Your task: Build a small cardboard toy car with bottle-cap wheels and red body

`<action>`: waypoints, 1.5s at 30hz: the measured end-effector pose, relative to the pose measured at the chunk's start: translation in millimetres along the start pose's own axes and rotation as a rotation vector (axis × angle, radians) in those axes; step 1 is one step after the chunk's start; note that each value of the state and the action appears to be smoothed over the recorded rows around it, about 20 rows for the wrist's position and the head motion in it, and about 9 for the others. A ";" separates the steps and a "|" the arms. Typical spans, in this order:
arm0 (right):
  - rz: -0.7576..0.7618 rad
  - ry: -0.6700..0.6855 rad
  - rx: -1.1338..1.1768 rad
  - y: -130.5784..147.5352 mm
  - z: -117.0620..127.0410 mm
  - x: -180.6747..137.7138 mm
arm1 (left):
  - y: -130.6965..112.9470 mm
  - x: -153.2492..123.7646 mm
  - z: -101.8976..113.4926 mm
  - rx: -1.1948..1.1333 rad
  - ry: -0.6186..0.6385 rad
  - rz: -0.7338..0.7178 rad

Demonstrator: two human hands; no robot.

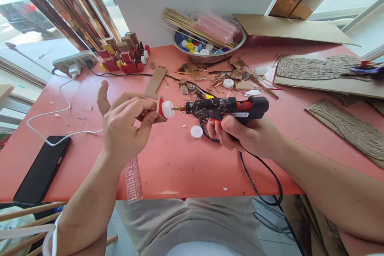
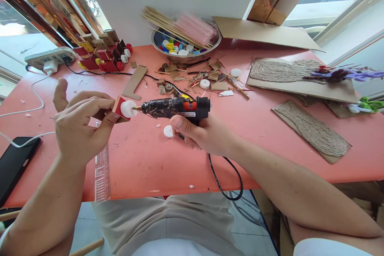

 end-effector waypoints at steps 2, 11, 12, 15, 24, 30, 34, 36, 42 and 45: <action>0.009 0.002 -0.002 0.2 0.8 0.3 | 0.6 -0.5 -0.2 0.007 0.001 0.004; 0.039 0.017 0.024 1.4 -0.2 0.1 | -1.8 -2.3 1.7 0.036 -0.047 -0.003; 0.038 0.027 0.021 1.4 -0.6 0.3 | -1.9 -2.7 1.9 0.041 -0.055 -0.006; 0.015 0.024 -0.003 -0.6 0.4 -0.1 | -0.8 -3.8 1.1 0.045 -0.059 -0.003; -0.012 -0.013 0.042 -0.8 -0.8 -0.5 | -1.5 -2.7 1.0 0.065 -0.036 0.001; 0.021 0.012 0.030 -0.6 -0.3 0.1 | -1.5 -2.3 0.2 0.048 -0.018 0.014; 0.046 0.020 0.039 0.5 -0.5 1.0 | 0.1 -4.4 -0.7 0.022 -0.044 0.029; 0.054 0.029 0.033 1.7 -0.9 1.2 | 1.3 -5.5 -0.8 0.031 -0.063 0.043; 0.017 0.031 0.018 -4.2 1.5 -1.2 | -1.1 -7.2 1.0 0.060 -0.103 0.008; 0.009 0.030 0.044 -7.4 1.9 -3.3 | -1.4 -7.1 1.0 0.055 -0.100 -0.002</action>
Point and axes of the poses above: each hand's wrist, its own x-axis towards the middle knuckle, its own z-axis out of the back of the hand, y = z × x, the point moved 7 cm from there along x, towards the middle knuckle, and after that the axes turned 7 degrees about y, right-handed, at the moved point
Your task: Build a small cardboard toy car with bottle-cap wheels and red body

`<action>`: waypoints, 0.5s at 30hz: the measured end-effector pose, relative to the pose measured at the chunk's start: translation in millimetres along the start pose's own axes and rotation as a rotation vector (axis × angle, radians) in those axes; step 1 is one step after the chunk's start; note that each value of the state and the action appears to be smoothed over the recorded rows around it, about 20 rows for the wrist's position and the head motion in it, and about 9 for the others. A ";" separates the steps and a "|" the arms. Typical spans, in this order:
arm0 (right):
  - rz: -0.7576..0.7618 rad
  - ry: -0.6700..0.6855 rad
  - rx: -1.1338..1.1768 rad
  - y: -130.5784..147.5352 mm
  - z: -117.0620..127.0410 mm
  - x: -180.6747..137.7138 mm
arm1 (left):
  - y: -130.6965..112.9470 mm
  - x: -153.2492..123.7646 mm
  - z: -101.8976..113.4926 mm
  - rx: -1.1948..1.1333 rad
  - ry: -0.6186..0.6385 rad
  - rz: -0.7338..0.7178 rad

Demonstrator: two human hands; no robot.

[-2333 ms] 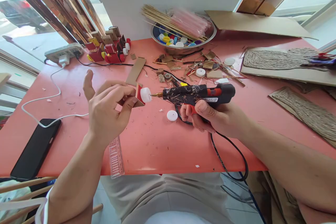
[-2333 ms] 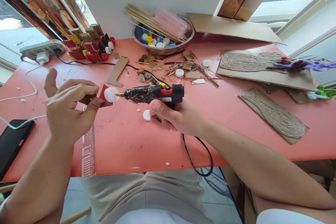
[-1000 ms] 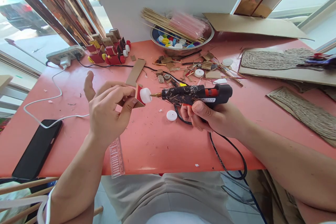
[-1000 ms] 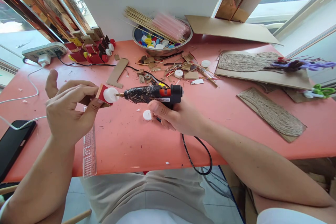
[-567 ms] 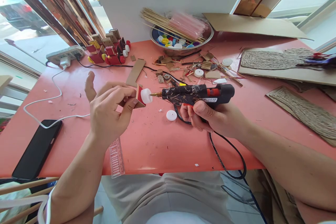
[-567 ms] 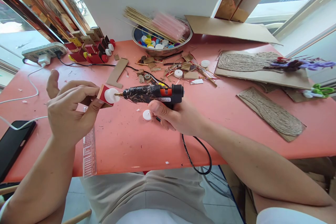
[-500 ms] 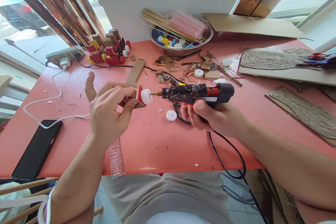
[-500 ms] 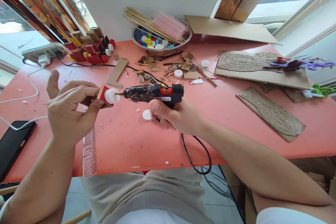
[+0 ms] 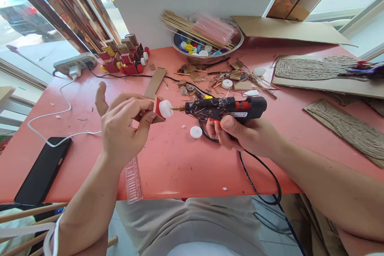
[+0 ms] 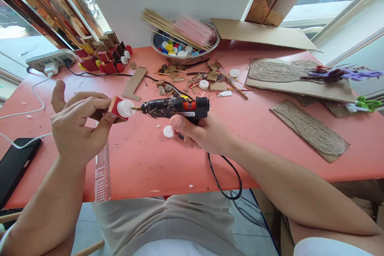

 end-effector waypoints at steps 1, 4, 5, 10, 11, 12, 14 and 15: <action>-0.002 0.000 0.007 -0.4 -0.2 -0.6 | 0.0 0.1 0.0 -0.004 -0.001 -0.001; -0.016 -0.025 0.037 -0.3 -0.3 -1.8 | 0.5 0.7 0.8 -0.029 -0.012 0.007; -0.023 -0.033 0.043 0.1 -0.3 -1.8 | 0.8 1.2 0.9 -0.037 -0.010 0.015; -0.009 -0.022 -0.004 5.2 -2.6 1.3 | 2.1 4.5 -0.8 -0.024 0.074 0.055; -0.009 -0.027 -0.012 5.0 -2.3 1.8 | 1.7 5.0 -0.4 -0.024 0.082 0.050; -0.018 -0.033 -0.014 3.9 -1.8 2.1 | 1.6 5.4 0.2 -0.029 0.084 0.046; -0.041 -0.053 -0.010 0.8 -0.3 2.4 | 2.3 5.6 1.0 -0.046 0.086 0.047; -0.051 -0.058 -0.007 -0.4 0.1 2.4 | 3.4 5.5 1.1 -0.058 0.086 0.055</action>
Point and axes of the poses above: each hand's wrist, its own x-axis towards the middle knuckle, its own z-axis out of the back of the hand, y = z × x, the point moved 7 cm from there along x, towards the middle knuckle, and after that the axes turned 7 degrees about y, right-handed, at the moved point
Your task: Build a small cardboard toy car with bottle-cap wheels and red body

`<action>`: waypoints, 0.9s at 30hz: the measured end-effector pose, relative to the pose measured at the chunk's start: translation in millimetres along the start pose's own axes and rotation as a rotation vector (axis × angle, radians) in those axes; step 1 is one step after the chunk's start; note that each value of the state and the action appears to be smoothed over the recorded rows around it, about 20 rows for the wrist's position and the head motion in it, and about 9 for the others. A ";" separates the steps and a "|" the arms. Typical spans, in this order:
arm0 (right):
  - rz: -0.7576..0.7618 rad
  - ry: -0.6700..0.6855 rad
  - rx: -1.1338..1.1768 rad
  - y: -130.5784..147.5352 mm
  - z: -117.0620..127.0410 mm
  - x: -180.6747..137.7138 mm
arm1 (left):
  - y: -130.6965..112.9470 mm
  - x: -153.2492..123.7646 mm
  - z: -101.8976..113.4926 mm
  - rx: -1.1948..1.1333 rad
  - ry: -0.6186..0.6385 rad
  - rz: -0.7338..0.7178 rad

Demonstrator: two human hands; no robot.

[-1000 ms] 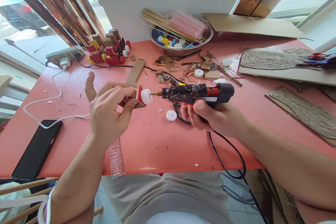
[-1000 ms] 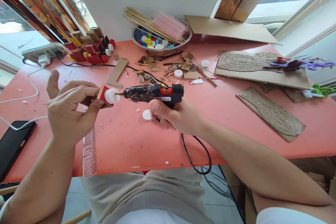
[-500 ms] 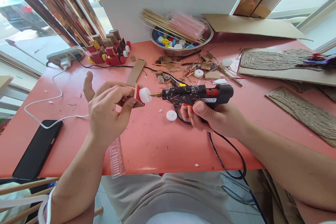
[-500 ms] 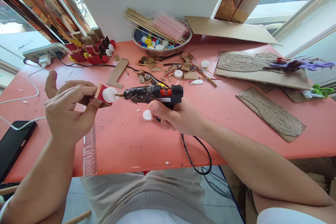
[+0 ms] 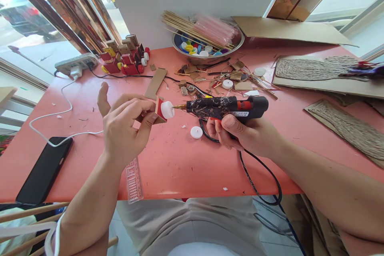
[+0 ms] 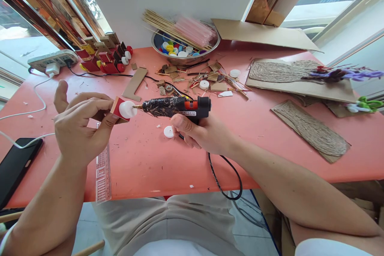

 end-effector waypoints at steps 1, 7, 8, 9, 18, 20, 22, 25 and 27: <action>-0.004 0.000 -0.003 -0.4 0.0 0.0 | 1.3 -0.2 -0.2 -0.011 0.003 0.011; 0.007 0.013 -0.004 6.8 -3.1 -0.7 | 3.4 -1.8 0.2 -0.004 -0.014 0.021; 0.004 0.011 0.006 7.3 -3.4 -0.7 | 2.9 -1.7 0.5 0.005 -0.019 0.019; 0.004 0.006 0.012 7.6 -3.2 -0.8 | 2.3 -1.6 0.5 0.013 -0.020 0.015; 0.010 0.025 0.037 3.0 -3.1 -1.1 | 1.6 -0.3 -0.9 0.028 0.002 0.017; 0.026 0.017 0.039 1.7 -2.2 -0.4 | 1.5 -0.6 -1.9 0.018 0.016 0.011; 0.043 0.026 0.030 0.1 -1.6 0.5 | 1.8 -0.9 -2.7 -0.001 0.028 0.009; 0.068 0.068 0.022 -0.3 -1.8 1.2 | 2.6 -1.2 -2.3 -0.018 0.030 0.017; 0.079 0.077 0.010 1.9 -1.6 1.1 | 2.2 -1.3 -0.8 -0.008 0.012 0.016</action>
Point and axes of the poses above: each hand's wrist, its own x-axis towards the middle knuckle, its own z-axis out of the back of the hand, y = z × x, the point moved 7 cm from there along x, towards the middle knuckle, and after that the axes turned 7 degrees about y, right-handed, at the moved point
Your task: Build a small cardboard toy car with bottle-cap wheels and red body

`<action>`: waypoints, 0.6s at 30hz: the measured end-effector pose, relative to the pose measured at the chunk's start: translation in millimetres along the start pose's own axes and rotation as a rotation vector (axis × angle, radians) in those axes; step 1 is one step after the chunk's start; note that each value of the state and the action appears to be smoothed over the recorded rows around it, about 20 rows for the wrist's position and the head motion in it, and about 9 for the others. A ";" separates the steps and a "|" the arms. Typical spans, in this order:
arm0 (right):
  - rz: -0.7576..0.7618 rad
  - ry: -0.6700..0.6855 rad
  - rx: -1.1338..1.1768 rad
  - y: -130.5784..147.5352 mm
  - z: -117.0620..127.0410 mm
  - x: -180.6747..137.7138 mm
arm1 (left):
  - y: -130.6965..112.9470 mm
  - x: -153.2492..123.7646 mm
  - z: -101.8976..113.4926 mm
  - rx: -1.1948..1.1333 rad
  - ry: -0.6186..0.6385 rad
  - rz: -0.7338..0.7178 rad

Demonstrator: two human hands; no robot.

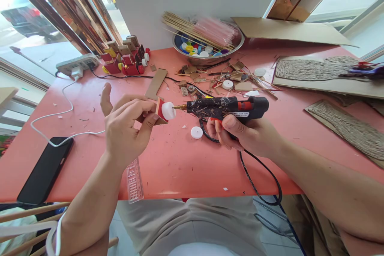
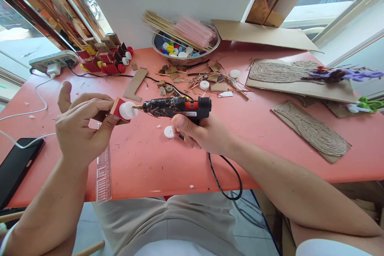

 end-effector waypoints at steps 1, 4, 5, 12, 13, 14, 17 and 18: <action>0.005 -0.003 -0.003 1.7 0.1 0.0 | -0.6 -0.1 0.8 0.008 -0.013 -0.004; -0.012 -0.026 0.001 5.4 -0.6 -0.1 | -3.2 -0.8 2.0 0.026 -0.052 -0.025; -0.025 -0.034 0.010 5.5 -1.0 -0.4 | -3.7 -1.1 1.9 0.032 -0.064 -0.030; -0.019 -0.018 0.052 -4.0 -3.0 -1.6 | -2.8 -2.8 -0.8 0.023 -0.094 -0.040; 0.002 -0.017 0.051 -4.4 -2.9 -0.6 | -2.7 -2.6 -1.4 0.022 -0.075 -0.035; 0.019 -0.018 0.048 -4.4 -2.4 0.5 | -2.5 -2.3 -2.4 0.025 -0.048 -0.024; 0.045 -0.053 0.023 0.4 1.4 2.5 | -0.6 -1.7 -4.3 0.040 0.022 0.034; 0.049 -0.075 -0.005 3.6 3.7 2.2 | 0.7 -1.7 -4.1 0.041 0.028 0.054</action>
Point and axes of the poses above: each hand's wrist, its own x-axis towards the middle knuckle, its own z-axis out of the back of the hand, y = z × x, the point moved 7 cm from there along x, towards the middle knuckle, and after that the axes turned 7 degrees about y, right-handed, at the moved point
